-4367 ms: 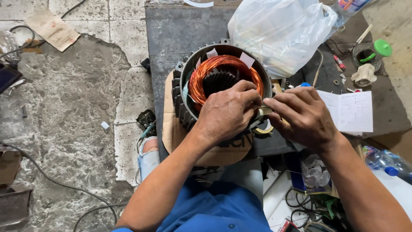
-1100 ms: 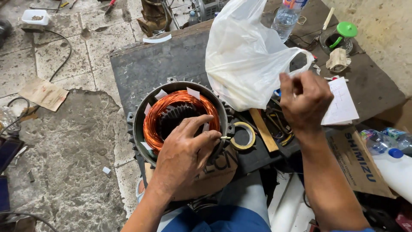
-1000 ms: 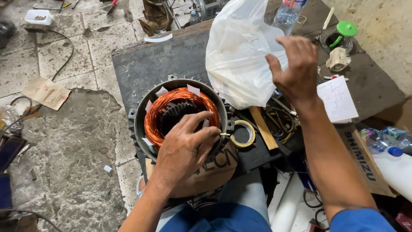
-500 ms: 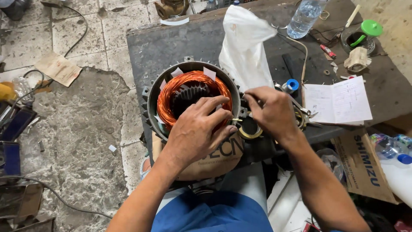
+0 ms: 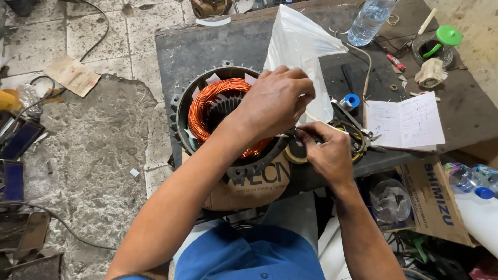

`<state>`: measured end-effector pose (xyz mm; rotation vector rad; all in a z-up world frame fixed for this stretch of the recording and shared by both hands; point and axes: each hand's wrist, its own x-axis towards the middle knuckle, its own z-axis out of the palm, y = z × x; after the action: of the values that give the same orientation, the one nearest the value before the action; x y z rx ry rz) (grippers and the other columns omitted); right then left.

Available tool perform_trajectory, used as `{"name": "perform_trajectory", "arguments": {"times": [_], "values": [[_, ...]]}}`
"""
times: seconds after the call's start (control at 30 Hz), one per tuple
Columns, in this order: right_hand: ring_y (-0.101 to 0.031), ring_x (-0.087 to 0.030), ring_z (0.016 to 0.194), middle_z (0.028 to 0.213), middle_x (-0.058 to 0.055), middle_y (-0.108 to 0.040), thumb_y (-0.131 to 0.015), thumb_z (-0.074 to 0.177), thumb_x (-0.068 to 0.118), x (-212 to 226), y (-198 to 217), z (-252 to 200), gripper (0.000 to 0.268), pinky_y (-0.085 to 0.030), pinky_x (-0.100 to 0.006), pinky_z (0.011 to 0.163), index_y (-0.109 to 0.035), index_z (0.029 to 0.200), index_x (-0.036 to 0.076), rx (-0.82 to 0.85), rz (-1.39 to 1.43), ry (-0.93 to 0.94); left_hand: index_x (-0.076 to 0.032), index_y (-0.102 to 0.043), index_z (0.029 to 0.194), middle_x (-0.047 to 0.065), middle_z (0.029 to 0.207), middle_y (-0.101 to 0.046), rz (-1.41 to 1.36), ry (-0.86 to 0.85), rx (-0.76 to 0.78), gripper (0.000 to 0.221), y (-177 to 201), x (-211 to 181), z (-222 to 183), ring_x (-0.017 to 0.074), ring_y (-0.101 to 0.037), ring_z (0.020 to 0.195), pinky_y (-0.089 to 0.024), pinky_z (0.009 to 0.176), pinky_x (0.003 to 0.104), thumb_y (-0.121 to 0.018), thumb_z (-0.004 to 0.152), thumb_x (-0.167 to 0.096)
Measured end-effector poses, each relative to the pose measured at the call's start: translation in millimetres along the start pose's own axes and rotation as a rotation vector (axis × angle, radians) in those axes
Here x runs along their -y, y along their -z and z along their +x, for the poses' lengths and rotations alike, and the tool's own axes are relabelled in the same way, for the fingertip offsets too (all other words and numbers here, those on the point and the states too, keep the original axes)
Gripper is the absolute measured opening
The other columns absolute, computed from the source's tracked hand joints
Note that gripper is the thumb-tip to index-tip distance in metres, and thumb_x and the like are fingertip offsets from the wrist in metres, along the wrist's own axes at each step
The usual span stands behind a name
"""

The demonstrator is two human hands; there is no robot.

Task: Securing motor coils with adhesive tape and cable ties, then shaping the coils using a hammer and punch tool.

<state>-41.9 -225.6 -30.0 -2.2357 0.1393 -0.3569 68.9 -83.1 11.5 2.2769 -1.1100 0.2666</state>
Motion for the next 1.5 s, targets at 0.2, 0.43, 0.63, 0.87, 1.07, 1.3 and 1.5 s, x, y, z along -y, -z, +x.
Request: {"name": "perform_trajectory", "arguments": {"times": [0.2, 0.43, 0.63, 0.87, 1.07, 1.3, 1.5], "values": [[-0.058, -0.017, 0.082, 0.079, -0.006, -0.066, -0.046, 0.103, 0.018, -68.5, -9.9, 34.9, 0.027, -0.051, -0.038, 0.085, -0.071, 0.111, 0.009, 0.233, 0.248, -0.124, -0.018, -0.079, 0.091, 0.007, 0.098, -0.077, 0.228, 0.141, 0.371, 0.026, -65.2, 24.1, 33.2, 0.0299, -0.067, 0.119, -0.022, 0.117, 0.065, -0.057, 0.086, -0.029], [-0.050, -0.065, 0.123, 0.127, -0.049, -0.051, -0.052, 0.096, 0.002, -81.3, -8.4, 68.4, 0.060, -0.041, -0.067, 0.107, -0.036, 0.151, -0.015, 0.164, -0.234, -0.010, -0.017, -0.080, 0.083, 0.008, 0.085, -0.077, 0.408, 0.206, 0.522, 0.028, -70.6, 26.1, 33.6, 0.0279, -0.071, 0.101, -0.031, 0.111, 0.054, -0.056, 0.085, -0.030], [-0.069, -0.040, 0.094, 0.100, -0.012, -0.063, -0.070, 0.094, 0.009, -120.0, -11.9, 71.0, 0.028, -0.057, -0.049, 0.081, -0.075, 0.121, 0.004, -0.152, -0.358, 0.190, -0.015, -0.080, 0.087, 0.006, 0.084, -0.076, 0.408, 0.201, 0.555, 0.034, -53.8, 13.3, 33.0, 0.0251, -0.071, 0.099, -0.037, 0.101, 0.048, -0.050, 0.088, -0.030], [-0.061, -0.028, 0.104, 0.096, -0.003, -0.067, -0.083, 0.078, 0.031, -171.2, -7.8, 75.9, 0.028, -0.045, -0.045, 0.094, -0.080, 0.104, 0.019, -0.121, -0.875, 0.312, -0.015, -0.081, 0.089, 0.006, 0.084, -0.076, 0.426, 0.196, 0.548, 0.035, -52.9, 15.4, 33.9, 0.0238, -0.070, 0.096, -0.037, 0.097, 0.047, -0.052, 0.090, -0.035], [-0.074, -0.034, 0.087, 0.094, -0.003, -0.073, -0.071, 0.094, 0.035, -135.3, 4.6, 72.0, 0.020, -0.059, -0.049, 0.078, -0.080, 0.109, 0.026, 0.026, -0.667, -0.043, -0.013, -0.080, 0.088, 0.007, 0.082, -0.075, 0.364, 0.213, 0.569, 0.032, -44.5, 8.6, 33.9, 0.0244, -0.069, 0.094, -0.035, 0.096, 0.045, -0.053, 0.091, -0.028], [-0.072, -0.040, 0.091, 0.088, -0.012, -0.072, -0.065, 0.099, 0.026, -111.5, -21.7, 104.4, 0.019, -0.058, -0.052, 0.080, -0.080, 0.106, 0.018, 0.098, -0.484, 0.179, -0.011, -0.080, 0.089, 0.009, 0.082, -0.075, 0.323, 0.201, 0.565, 0.031, -54.4, 17.9, 35.4, 0.0265, -0.071, 0.094, -0.036, 0.098, 0.048, -0.057, 0.090, -0.032], [-0.073, -0.046, 0.084, 0.081, -0.020, -0.071, -0.066, 0.091, 0.016, -171.4, -59.5, 149.2, 0.020, -0.059, -0.056, 0.075, -0.077, 0.103, 0.004, 0.173, -0.580, 0.194, -0.011, -0.079, 0.088, 0.009, 0.083, -0.076, 0.308, 0.221, 0.536, 0.032, -52.5, 16.7, 33.5, 0.0276, -0.072, 0.094, -0.036, 0.100, 0.049, -0.057, 0.089, -0.034]]}}
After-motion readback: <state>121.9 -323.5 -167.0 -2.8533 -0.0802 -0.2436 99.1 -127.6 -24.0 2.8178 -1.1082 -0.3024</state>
